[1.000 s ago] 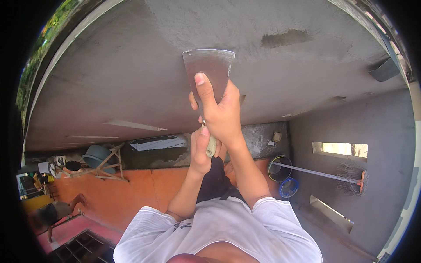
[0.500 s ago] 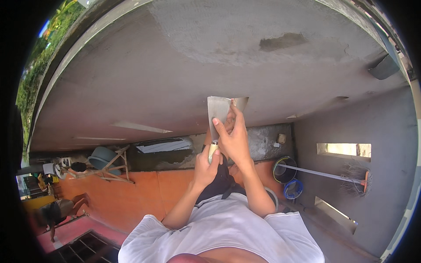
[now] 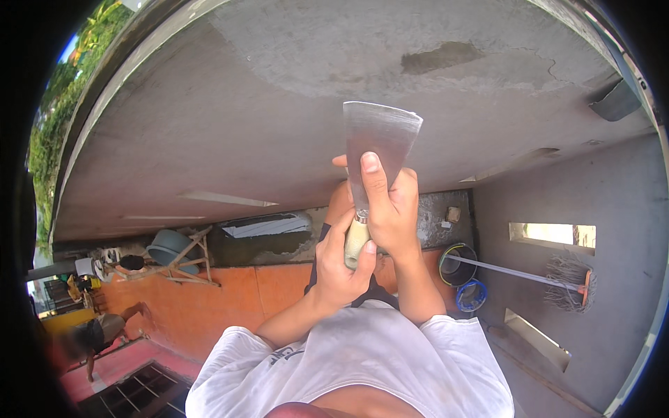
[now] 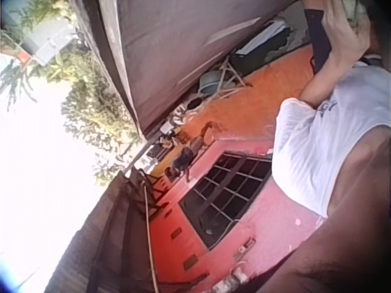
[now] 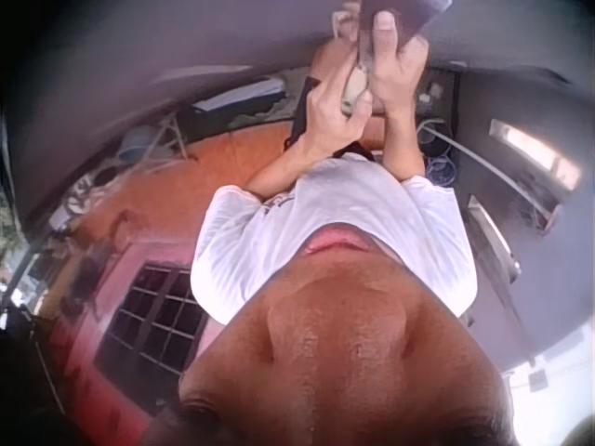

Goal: The person uses a trowel to apply and smooth plaster on a ceiling surface. They repeatedly spread the material, scrape off excess, and refine the finish across different sections of the ceiling.

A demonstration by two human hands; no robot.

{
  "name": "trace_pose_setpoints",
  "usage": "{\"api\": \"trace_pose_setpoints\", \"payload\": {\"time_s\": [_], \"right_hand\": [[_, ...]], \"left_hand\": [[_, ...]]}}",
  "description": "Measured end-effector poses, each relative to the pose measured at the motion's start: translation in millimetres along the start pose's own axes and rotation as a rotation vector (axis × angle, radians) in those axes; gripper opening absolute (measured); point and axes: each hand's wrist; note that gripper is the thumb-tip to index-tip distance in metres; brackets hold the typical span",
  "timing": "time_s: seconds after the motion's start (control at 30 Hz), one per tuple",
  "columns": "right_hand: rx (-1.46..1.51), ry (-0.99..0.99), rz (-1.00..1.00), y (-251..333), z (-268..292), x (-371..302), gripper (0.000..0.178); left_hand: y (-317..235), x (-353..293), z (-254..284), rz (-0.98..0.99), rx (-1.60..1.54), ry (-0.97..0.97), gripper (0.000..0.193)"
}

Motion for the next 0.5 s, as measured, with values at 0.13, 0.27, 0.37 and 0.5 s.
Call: {"api": "trace_pose_setpoints", "payload": {"time_s": [0.13,0.27,0.37,0.5], "right_hand": [[0.166,0.009,-0.072,-9.3,-16.5,18.2,0.049],[0.136,-0.034,-0.074,-19.1,-26.4,24.4,0.051],[0.142,-0.04,-0.059,-20.1,-29.6,24.6,0.051],[0.194,-0.042,-0.038,-24.2,-38.0,26.0,0.052]], "left_hand": [[10.7,7.7,-5.5,0.079,-0.145,-0.072,0.04],[30.5,11.5,1.8,0.067,-0.09,-0.063,0.038],[30.9,11.9,7.7,0.114,-0.088,-0.048,0.037],[38.2,7.8,15.6,0.133,-0.11,-0.049,0.036]]}}
Point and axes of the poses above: each hand's wrist, its own x-axis towards the middle knuckle, its own z-axis out of the back of the hand, y = z × x, and after that the axes turned 1 degree about -x, right-handed
